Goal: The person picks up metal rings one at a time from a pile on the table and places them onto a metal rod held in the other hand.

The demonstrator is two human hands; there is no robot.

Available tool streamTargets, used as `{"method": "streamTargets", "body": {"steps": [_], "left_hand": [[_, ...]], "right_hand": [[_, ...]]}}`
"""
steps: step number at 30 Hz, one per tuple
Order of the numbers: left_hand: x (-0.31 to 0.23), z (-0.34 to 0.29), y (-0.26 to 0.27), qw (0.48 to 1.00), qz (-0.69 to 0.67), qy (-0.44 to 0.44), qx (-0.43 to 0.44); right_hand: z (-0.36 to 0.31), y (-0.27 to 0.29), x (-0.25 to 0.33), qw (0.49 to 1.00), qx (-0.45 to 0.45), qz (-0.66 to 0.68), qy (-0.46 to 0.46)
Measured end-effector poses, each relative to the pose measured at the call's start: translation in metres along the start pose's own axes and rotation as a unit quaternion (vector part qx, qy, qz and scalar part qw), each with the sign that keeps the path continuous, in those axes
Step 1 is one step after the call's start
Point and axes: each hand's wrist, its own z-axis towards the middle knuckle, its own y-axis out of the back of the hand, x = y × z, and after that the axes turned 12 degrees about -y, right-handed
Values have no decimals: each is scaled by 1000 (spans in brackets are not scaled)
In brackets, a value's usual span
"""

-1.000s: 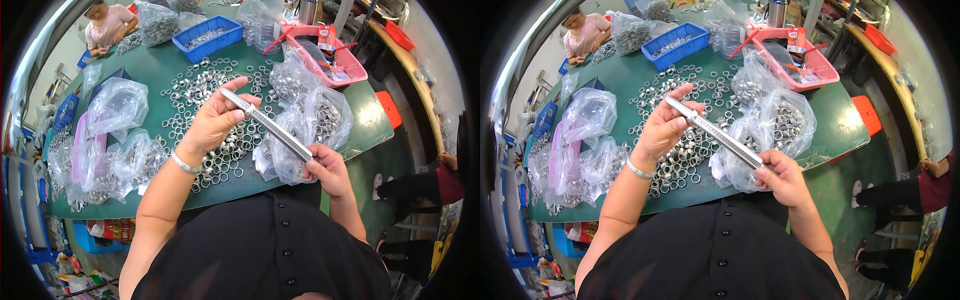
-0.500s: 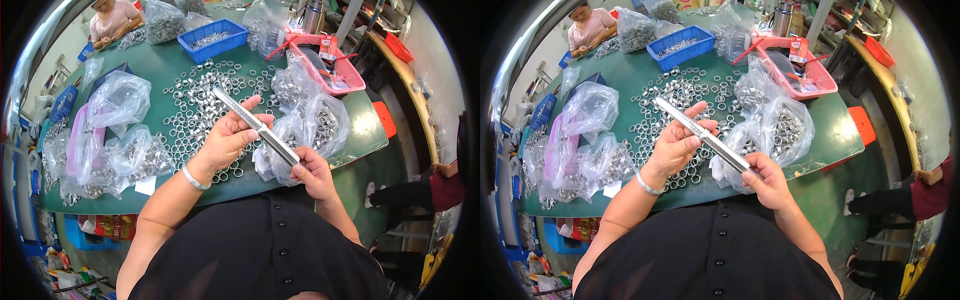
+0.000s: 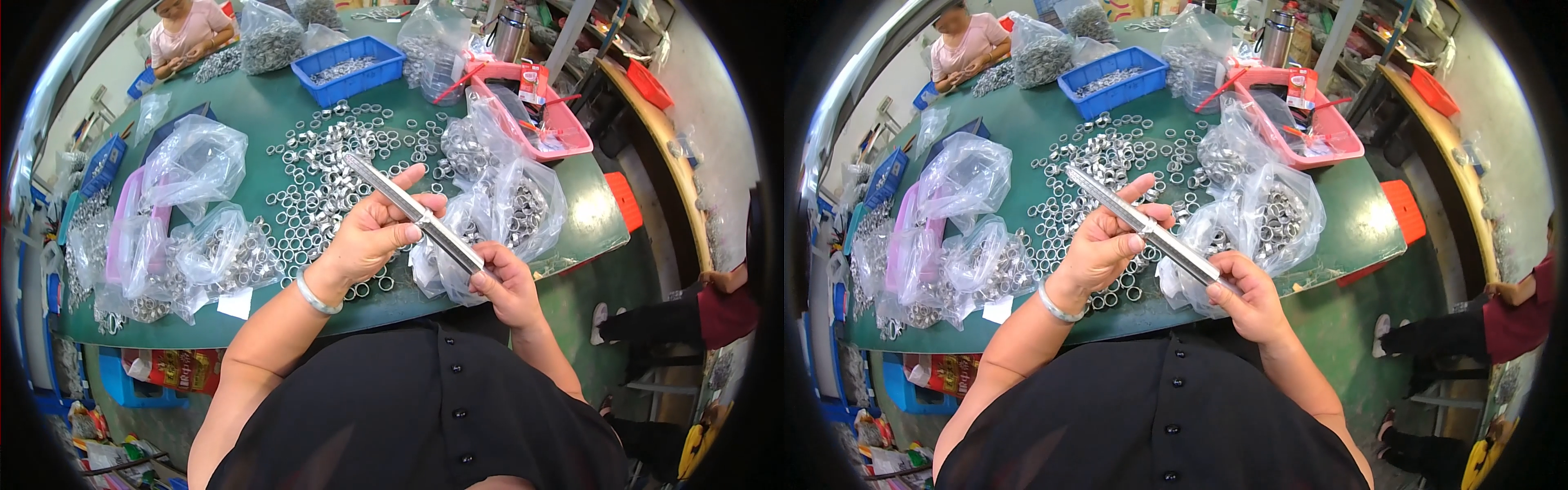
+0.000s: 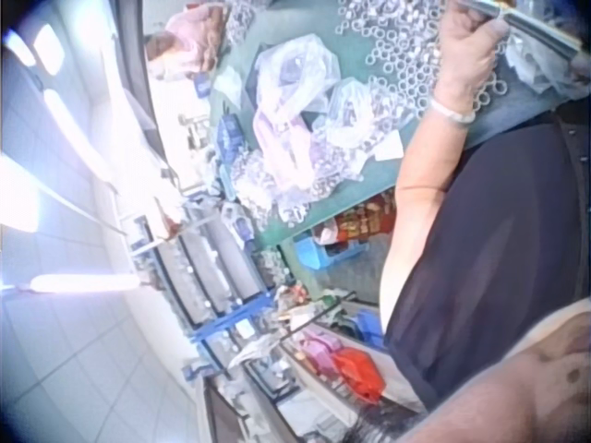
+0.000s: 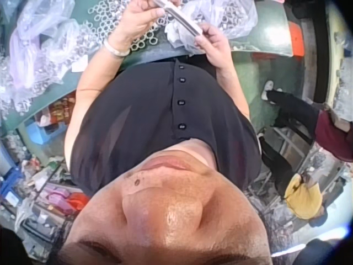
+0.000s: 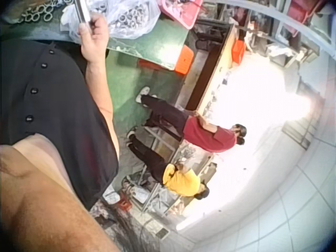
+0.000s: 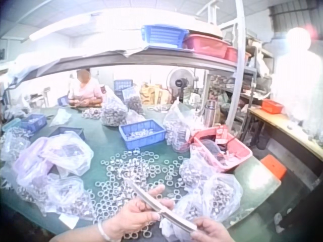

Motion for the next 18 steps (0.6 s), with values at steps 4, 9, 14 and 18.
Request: {"method": "streamTargets", "body": {"steps": [4, 9, 14, 18], "left_hand": [[2, 0, 0, 1000, -5, 5, -5], [4, 1, -3, 1000, -15, 8, -12], [4, 5, -6, 1000, -10, 10, -8], [1, 12, -13, 1000, 2, 8, -8]], "right_hand": [[-1, 1, 0, 1000, 4, 4, -6], [-2, 1, 0, 1000, 5, 10, 0], [-1, 4, -5, 1000, 5, -4, 22], [-1, 2, -7, 999, -5, 21, 29]]}}
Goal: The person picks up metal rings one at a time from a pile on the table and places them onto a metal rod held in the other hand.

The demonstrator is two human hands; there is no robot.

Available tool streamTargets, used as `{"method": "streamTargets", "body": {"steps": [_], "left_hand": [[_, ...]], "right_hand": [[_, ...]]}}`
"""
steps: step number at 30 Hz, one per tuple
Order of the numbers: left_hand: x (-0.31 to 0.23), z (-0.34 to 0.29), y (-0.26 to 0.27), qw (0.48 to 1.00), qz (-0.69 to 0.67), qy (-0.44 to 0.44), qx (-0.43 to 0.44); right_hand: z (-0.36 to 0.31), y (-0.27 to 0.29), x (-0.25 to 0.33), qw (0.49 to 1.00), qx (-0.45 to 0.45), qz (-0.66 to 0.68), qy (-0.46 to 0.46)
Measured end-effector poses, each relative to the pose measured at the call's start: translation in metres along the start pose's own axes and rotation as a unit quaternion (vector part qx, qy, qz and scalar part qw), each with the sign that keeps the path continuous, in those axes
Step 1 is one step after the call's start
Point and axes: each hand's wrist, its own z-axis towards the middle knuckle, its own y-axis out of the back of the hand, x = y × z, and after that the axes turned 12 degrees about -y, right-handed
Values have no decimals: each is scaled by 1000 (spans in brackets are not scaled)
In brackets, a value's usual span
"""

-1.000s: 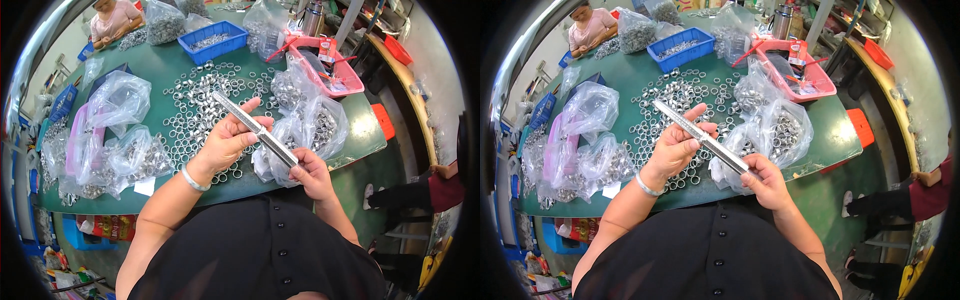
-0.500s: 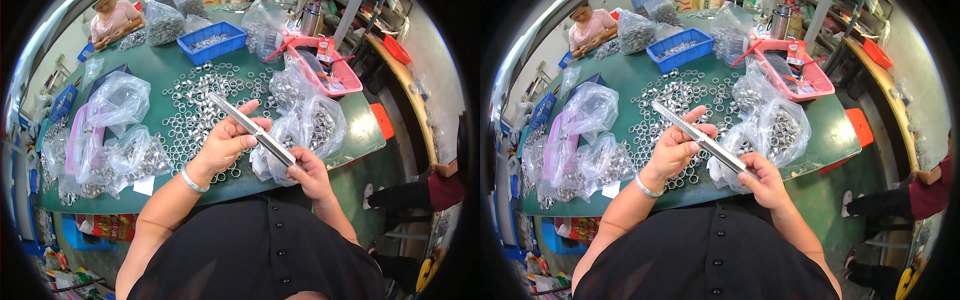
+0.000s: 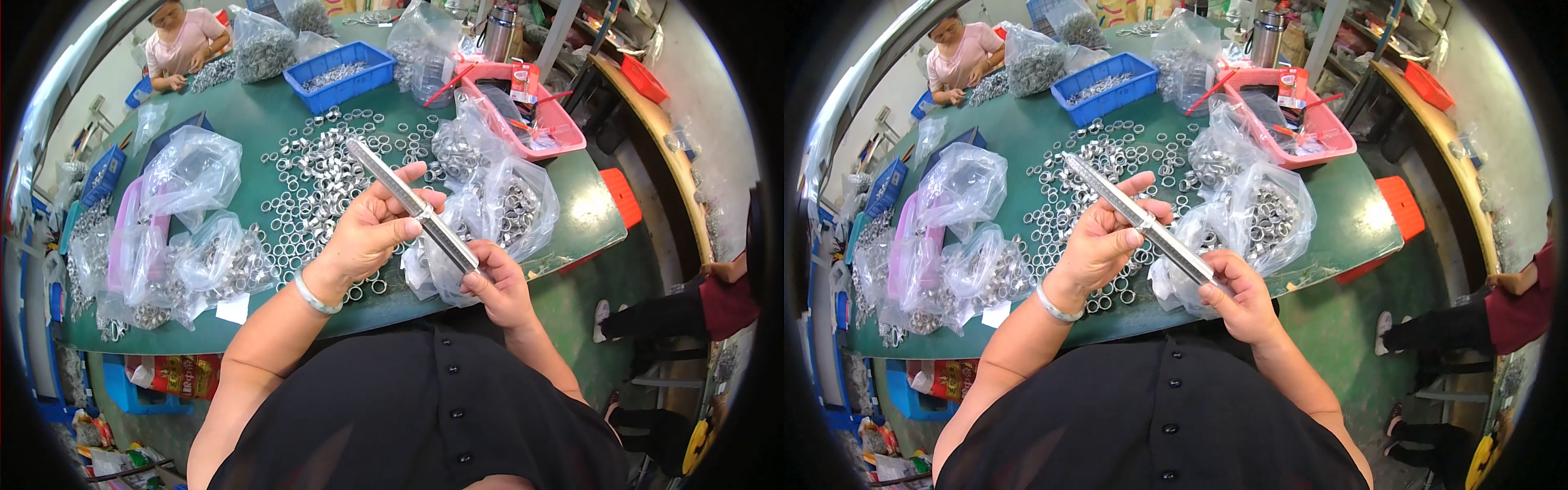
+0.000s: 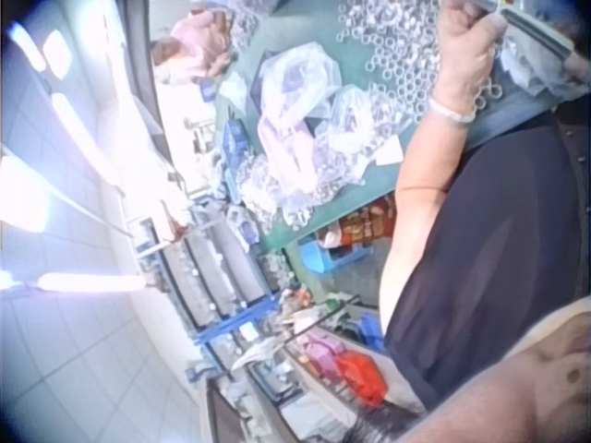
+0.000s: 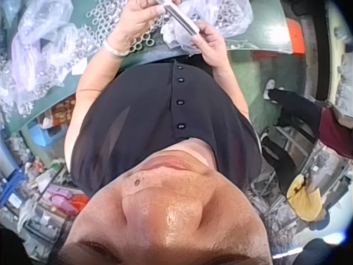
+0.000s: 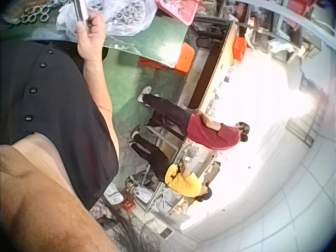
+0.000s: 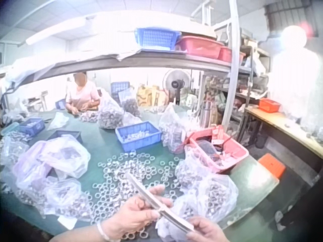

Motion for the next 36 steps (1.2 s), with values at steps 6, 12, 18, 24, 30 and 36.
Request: {"method": "streamTargets", "body": {"steps": [6, 12, 18, 24, 30, 36], "left_hand": [[-1, 14, -11, 999, 32, -16, 6], [-4, 22, -21, 998, 57, -10, 9], [-5, 23, -20, 998, 63, -20, 5], [-30, 45, 5, 981, -23, -187, -47], [-33, 46, 58, 981, -8, -68, -180], [21, 53, 76, 891, 380, 209, -133]], "right_hand": [[0, -2, 3, 1000, -1, 30, 7], [-1, -2, 2, 999, -14, 52, 6], [-3, -2, 7, 999, -17, 37, -16], [-5, 12, 17, 999, -31, -18, -19], [-11, 28, 25, 996, -81, 29, 2], [-9, 33, 25, 996, -83, 41, 0]]}}
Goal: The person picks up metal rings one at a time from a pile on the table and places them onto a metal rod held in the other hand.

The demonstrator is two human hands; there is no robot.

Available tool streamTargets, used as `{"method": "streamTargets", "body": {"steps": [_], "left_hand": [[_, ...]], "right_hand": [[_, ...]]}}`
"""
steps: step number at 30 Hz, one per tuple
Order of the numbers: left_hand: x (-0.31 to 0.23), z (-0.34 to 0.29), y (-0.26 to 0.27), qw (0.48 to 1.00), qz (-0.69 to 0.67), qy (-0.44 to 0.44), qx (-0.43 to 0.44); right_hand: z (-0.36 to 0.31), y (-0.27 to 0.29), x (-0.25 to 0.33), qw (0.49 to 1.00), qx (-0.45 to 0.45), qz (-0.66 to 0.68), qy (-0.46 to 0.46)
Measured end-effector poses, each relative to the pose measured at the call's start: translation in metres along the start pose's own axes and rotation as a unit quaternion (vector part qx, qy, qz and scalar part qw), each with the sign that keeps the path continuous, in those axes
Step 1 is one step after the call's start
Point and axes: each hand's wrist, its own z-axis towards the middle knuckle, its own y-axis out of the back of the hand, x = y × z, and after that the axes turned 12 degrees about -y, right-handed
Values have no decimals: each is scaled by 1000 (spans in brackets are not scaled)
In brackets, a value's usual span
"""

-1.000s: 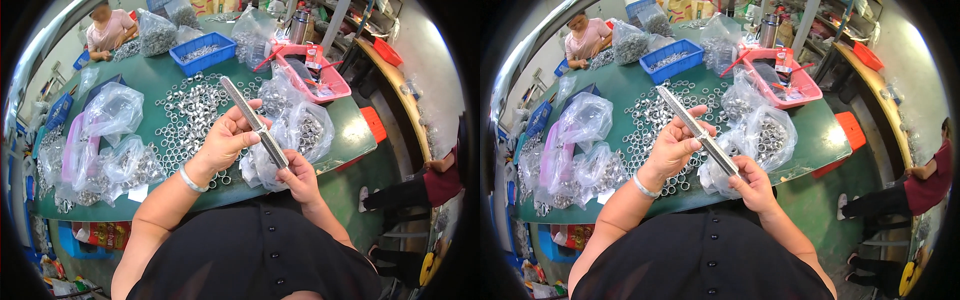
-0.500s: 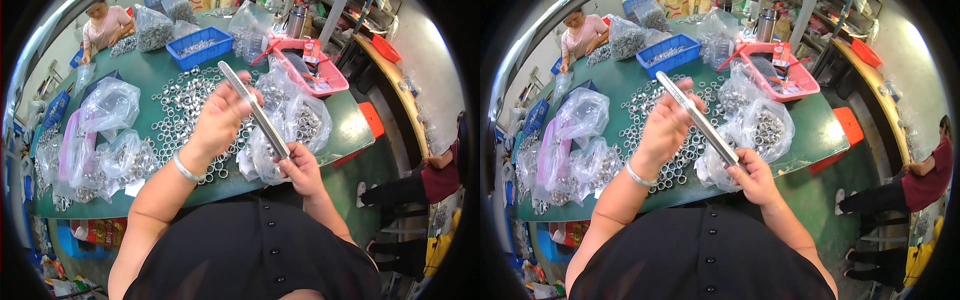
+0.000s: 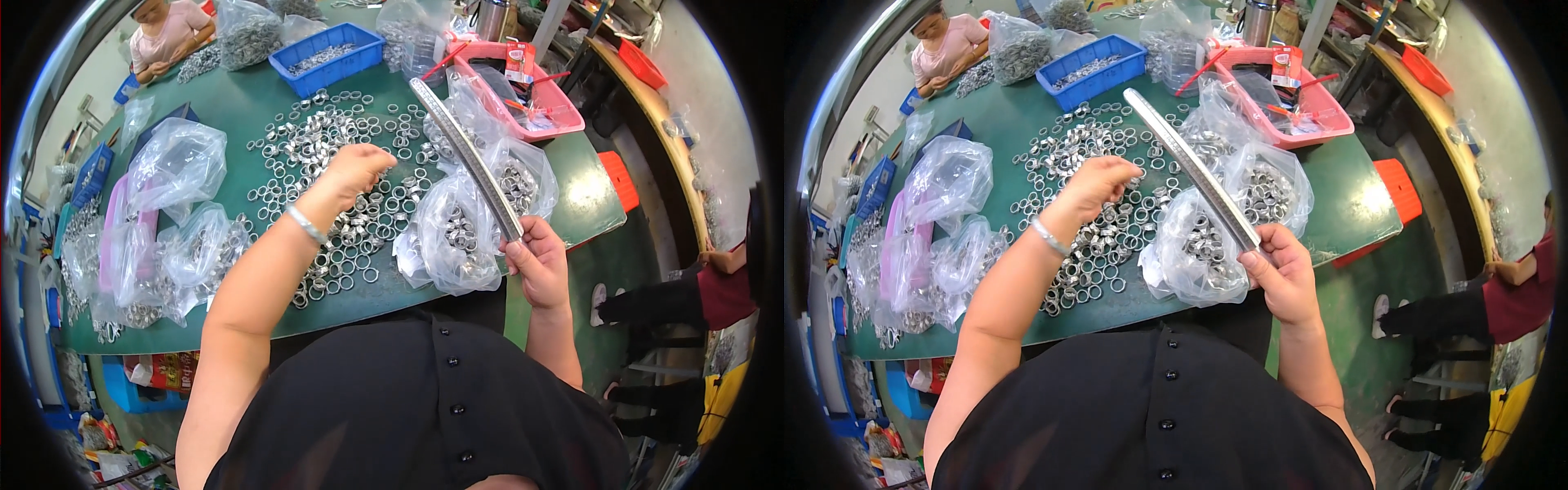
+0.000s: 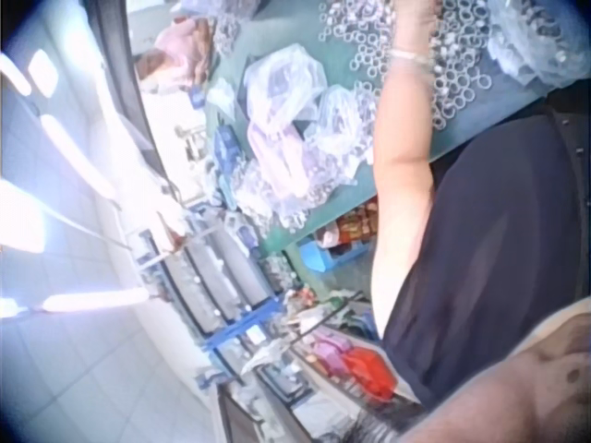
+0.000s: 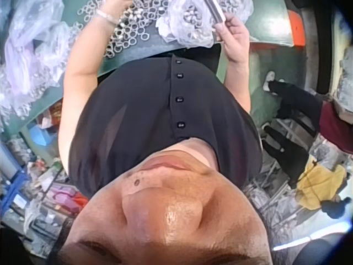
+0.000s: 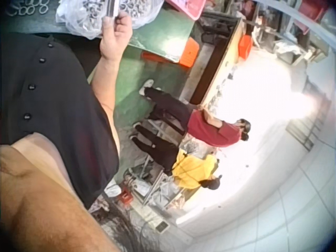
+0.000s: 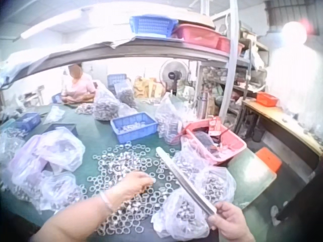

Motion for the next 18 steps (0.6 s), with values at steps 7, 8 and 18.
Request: {"method": "streamTargets", "body": {"steps": [7, 8, 18], "left_hand": [[-9, 20, -42, 868, 482, -59, 103], [-6, 22, -42, 860, 496, -53, 106], [-9, 0, 1, 918, -371, -28, 140]], "right_hand": [[2, 3, -6, 1000, -16, -11, -10], [3, 3, -6, 1000, -16, -11, -11], [3, 10, -10, 998, -10, -20, -52]]}}
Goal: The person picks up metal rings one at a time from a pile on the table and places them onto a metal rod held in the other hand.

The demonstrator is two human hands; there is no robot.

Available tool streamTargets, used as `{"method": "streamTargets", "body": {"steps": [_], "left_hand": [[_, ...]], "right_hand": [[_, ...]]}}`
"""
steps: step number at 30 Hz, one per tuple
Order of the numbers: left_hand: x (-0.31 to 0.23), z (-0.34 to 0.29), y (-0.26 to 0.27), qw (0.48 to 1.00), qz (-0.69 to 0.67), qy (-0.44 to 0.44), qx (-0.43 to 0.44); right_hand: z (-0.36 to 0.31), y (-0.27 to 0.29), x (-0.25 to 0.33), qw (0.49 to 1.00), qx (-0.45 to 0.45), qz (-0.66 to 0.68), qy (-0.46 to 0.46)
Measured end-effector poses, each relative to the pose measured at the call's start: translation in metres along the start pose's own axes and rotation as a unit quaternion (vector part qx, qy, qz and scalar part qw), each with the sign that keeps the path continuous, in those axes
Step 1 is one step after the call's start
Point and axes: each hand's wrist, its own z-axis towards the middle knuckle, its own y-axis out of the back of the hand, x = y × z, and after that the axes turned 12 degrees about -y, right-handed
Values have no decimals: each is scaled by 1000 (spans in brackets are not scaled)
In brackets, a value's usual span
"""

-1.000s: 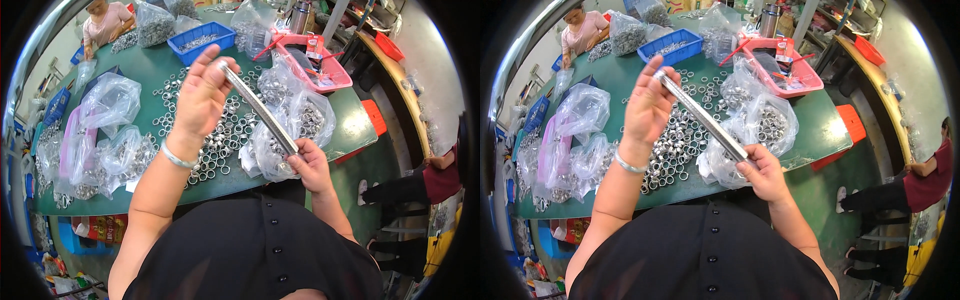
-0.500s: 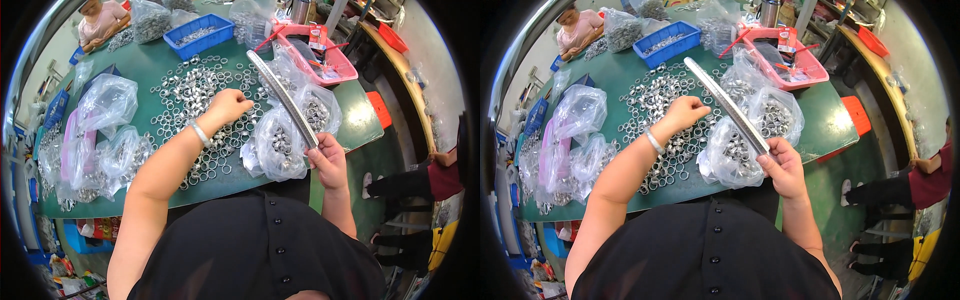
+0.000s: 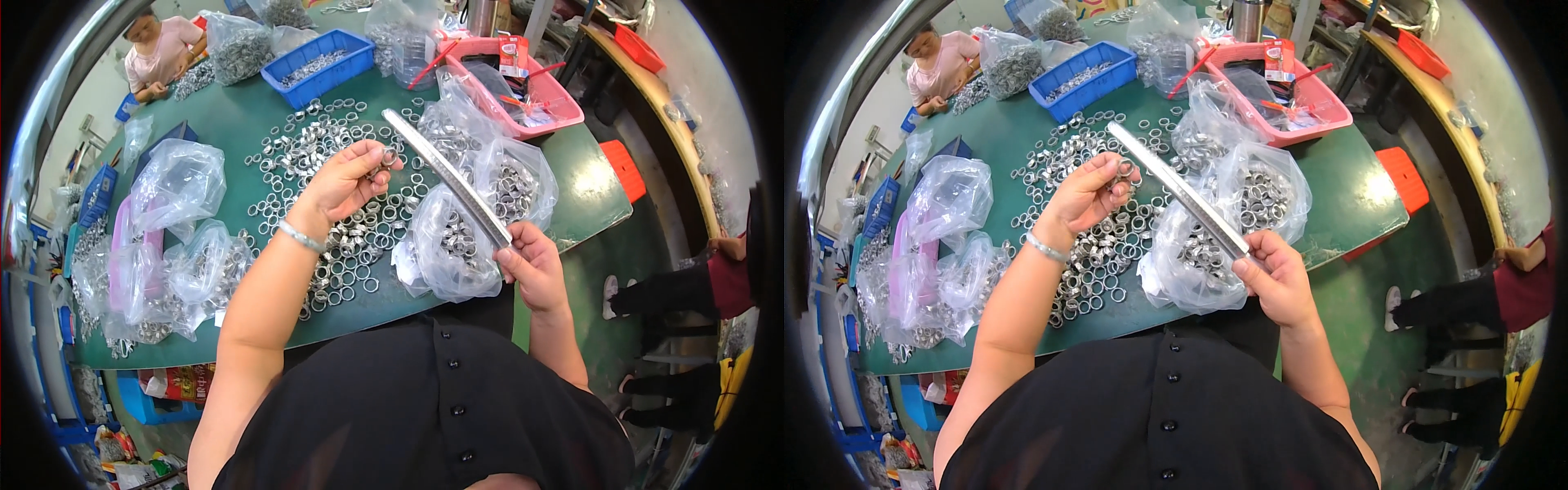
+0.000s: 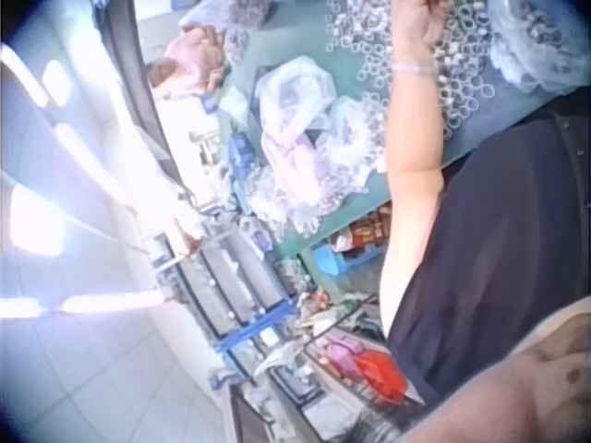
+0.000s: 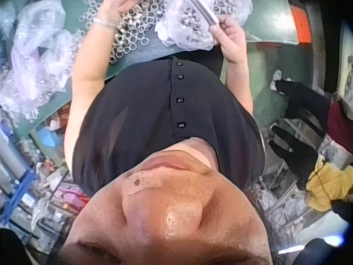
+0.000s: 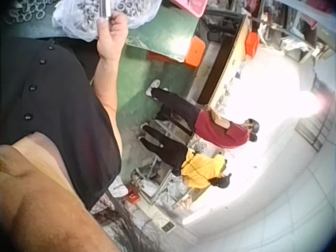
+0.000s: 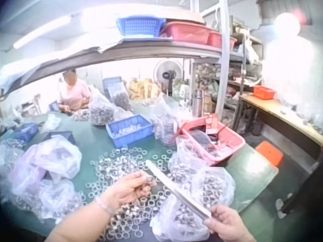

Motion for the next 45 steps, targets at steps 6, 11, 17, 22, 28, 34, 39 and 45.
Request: {"method": "streamTargets", "body": {"steps": [6, 11, 17, 22, 28, 34, 39, 45], "left_hand": [[-13, -16, -12, 983, -71, -167, 20], [-17, -25, -20, 979, -50, -194, 37], [-10, -31, -31, 981, -11, -194, 14], [10, -41, -51, 988, 1, -133, 77], [7, -49, -52, 985, 6, -146, 94], [5, -51, -52, 987, 3, -136, 87], [4, -54, -51, 986, 17, -143, 84], [3, -55, -50, 986, 56, -155, 37]], "right_hand": [[-3, -5, 1, 998, 33, -23, -37], [-3, -6, -2, 998, 34, -19, -45], [-2, -15, -4, 997, 47, -2, -54], [1, -26, -2, 993, 83, 40, -68], [3, -28, -4, 995, 85, -3, -55], [5, -27, -7, 995, 82, -17, -46], [6, -29, -7, 995, 87, -24, -37], [4, -30, -5, 995, 83, -39, -34]]}}
